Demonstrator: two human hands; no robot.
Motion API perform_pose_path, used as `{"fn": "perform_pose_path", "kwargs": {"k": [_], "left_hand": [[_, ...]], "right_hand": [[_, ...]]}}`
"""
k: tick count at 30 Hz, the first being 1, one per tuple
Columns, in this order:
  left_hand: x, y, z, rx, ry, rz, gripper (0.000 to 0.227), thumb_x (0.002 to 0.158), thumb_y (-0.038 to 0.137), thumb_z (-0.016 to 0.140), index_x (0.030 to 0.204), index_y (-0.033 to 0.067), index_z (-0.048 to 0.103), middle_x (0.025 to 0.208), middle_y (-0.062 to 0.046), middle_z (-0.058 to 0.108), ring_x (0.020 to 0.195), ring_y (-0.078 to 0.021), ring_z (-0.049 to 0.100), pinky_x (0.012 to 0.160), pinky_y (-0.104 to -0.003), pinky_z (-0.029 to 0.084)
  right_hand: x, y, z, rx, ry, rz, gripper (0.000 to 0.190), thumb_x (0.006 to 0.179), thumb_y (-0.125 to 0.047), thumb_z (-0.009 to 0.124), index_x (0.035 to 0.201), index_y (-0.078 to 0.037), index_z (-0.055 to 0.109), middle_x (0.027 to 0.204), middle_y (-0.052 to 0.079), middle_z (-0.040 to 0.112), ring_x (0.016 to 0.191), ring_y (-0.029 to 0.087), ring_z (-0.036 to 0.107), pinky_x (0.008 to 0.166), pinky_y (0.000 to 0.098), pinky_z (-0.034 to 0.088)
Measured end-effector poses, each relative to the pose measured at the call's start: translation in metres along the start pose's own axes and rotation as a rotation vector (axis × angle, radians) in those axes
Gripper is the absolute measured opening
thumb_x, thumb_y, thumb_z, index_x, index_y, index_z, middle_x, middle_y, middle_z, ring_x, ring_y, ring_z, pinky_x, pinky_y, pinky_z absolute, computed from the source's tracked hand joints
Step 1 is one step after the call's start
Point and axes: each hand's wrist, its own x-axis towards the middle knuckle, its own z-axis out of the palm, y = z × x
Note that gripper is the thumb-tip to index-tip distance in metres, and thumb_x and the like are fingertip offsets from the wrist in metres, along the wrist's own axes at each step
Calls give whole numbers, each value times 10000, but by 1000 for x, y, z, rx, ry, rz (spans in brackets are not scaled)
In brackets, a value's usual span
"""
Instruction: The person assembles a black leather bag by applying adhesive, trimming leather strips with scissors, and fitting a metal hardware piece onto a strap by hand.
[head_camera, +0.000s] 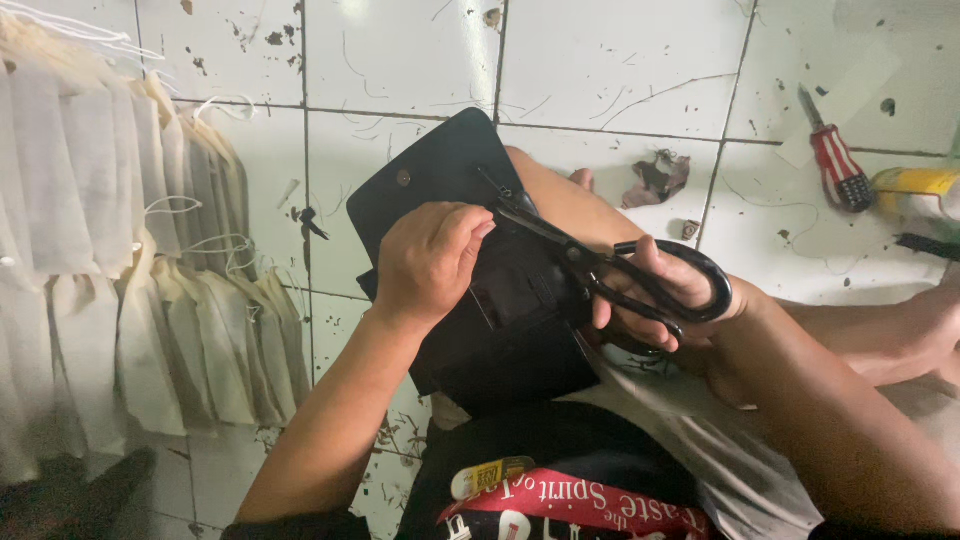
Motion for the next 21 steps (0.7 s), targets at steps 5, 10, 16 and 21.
{"fn": "perform_pose_path", "kwargs": {"k": [5, 10, 16, 21], "left_hand": [[1, 1, -2, 38, -18, 9, 154, 1069, 195, 526, 1013, 94, 628, 667, -20, 565, 565, -184, 608, 542, -276, 544], [-10, 0, -11, -133, 38, -241, 195, 1086, 214, 502, 1002, 113, 646, 790, -33, 665, 713, -224, 681, 673, -319, 561], [-45, -22, -52, -364, 303, -682, 157, 1109, 228, 488, 1206, 105, 483, 1110, -138, 573, 1046, -292, 595, 957, -451, 493], [-97, -5, -59, -488, 304, -969, 461, 1099, 238, 517, 1398, -45, 307, 1359, -333, 363, 1341, -509, 404, 1172, -655, 307]], "right_hand": [[4, -2, 13, -98, 85, 0, 911, 1052, -658, 307, 1003, 165, 696, 406, 38, 498, 296, 137, 540, 308, 217, 416], [5, -23, 35, -329, 173, -78, 815, 1055, -558, 390, 930, 178, 717, 373, 61, 515, 269, 156, 548, 303, 240, 414], [-6, -17, 68, -827, 689, -154, 536, 806, -466, 734, 993, 37, 721, 590, 163, 691, 509, 304, 709, 486, 385, 530], [2, 15, 65, -945, 1032, -115, 549, 638, -322, 989, 1036, -35, 744, 725, 142, 719, 700, 299, 696, 682, 371, 528]]}}
